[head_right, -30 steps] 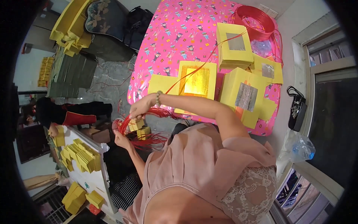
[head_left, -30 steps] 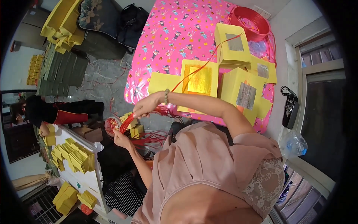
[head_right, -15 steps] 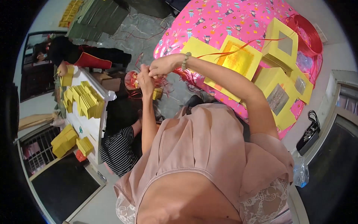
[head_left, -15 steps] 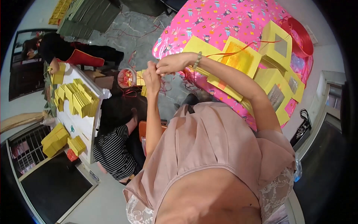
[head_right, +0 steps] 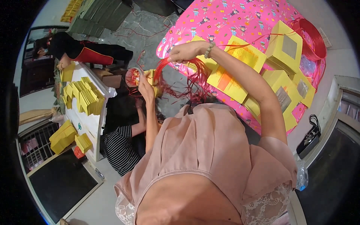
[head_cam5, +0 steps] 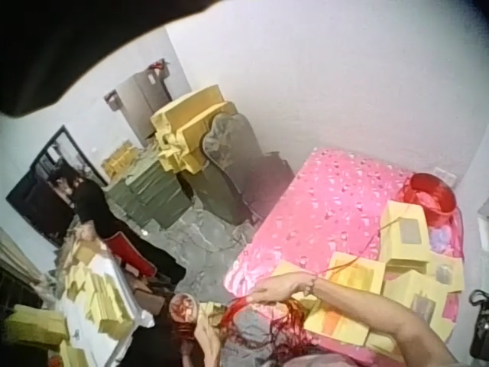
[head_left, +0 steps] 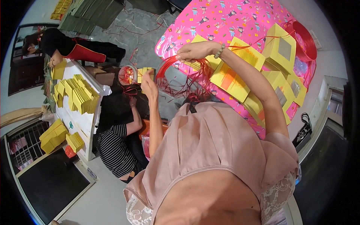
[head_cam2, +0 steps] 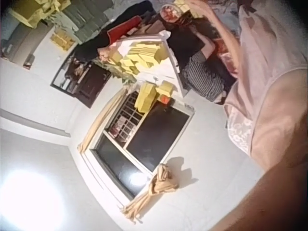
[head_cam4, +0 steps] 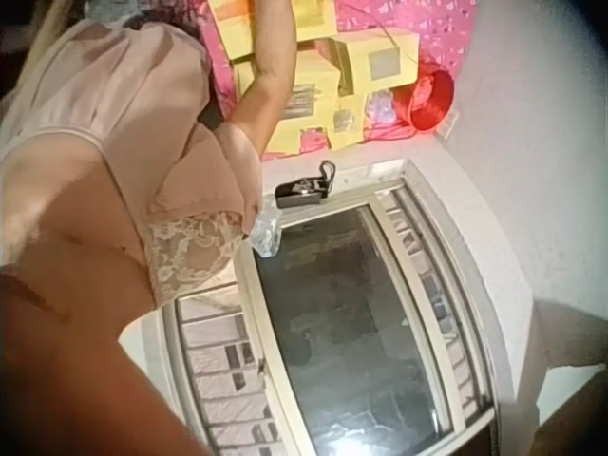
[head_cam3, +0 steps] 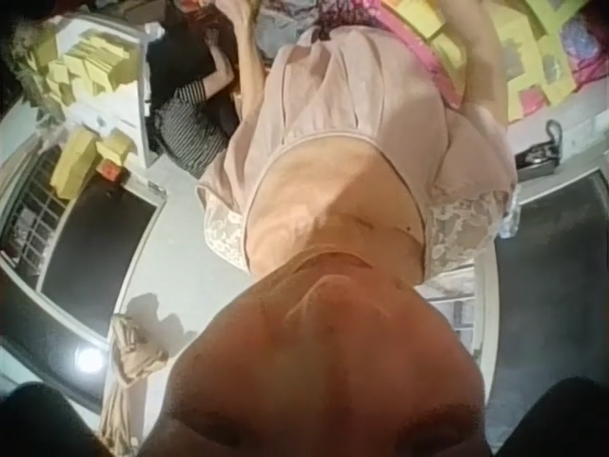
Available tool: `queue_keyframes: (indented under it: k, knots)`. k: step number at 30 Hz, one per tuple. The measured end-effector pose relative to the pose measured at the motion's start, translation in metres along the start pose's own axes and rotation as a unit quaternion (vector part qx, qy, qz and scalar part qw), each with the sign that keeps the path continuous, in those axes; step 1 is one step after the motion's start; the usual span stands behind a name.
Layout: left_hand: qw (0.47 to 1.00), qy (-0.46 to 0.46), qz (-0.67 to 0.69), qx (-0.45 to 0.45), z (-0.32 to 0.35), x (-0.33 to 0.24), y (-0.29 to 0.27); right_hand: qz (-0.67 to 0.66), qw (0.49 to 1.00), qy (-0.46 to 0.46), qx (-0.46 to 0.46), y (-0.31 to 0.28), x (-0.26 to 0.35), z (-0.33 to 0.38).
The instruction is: Separating and preparing red plastic tying straps from a large bundle.
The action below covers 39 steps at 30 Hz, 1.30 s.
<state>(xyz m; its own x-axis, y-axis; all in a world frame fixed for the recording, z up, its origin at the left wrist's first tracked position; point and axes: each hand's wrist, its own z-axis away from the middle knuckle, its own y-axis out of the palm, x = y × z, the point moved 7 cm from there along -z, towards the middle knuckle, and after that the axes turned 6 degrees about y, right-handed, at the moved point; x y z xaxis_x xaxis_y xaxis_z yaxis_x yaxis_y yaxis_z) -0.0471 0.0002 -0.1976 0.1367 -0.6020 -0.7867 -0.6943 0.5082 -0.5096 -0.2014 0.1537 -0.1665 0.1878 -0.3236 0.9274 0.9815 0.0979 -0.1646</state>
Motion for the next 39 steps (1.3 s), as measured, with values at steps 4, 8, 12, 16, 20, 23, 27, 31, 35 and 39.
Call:
queue_keyframes:
  k: [4, 8, 12, 16, 20, 23, 27, 31, 35, 39]
  knots:
    - [0.997, 0.032, 0.054, 0.049, -0.038, -0.075, 0.025, 0.081, 0.996, -0.032, -0.035, 0.009, 0.033, -0.009]
    - [0.988, -0.016, 0.085, 0.131, -0.031, -0.084, 0.043, 0.038, 0.998, -0.042, 0.011, 0.012, 0.045, -0.008]
    - [0.993, 0.022, 0.092, 0.076, -0.032, -0.069, 0.026, -0.025, 0.999, -0.033, 0.035, 0.010, 0.039, 0.002]
    - [0.999, 0.019, 0.002, -0.031, -0.034, -0.017, -0.017, -0.054, 0.997, -0.048, 0.029, -0.014, 0.030, 0.022]
    - [0.984, -0.010, -0.174, 0.042, -0.037, 0.019, -0.026, -0.042, 0.999, -0.016, -0.003, -0.021, 0.025, 0.018]
    - [0.977, 0.158, -0.140, -0.038, -0.062, -0.036, -0.018, -0.057, 0.998, -0.027, 0.006, -0.017, 0.033, 0.012]
    - [0.972, 0.227, 0.029, 0.045, -0.074, -0.122, 0.020, 0.094, 0.994, -0.028, -0.053, -0.012, 0.040, -0.005]
    - [0.981, 0.066, 0.013, 0.180, -0.059, -0.125, 0.049, 0.051, 0.998, -0.028, 0.003, -0.004, 0.045, -0.002]
    - [0.992, 0.077, 0.065, 0.082, -0.063, -0.122, 0.033, -0.114, 0.991, -0.051, 0.044, 0.006, 0.037, 0.001]
    - [0.998, 0.044, 0.024, -0.036, -0.084, -0.077, -0.013, -0.182, 0.980, -0.061, 0.047, 0.002, 0.031, 0.024]
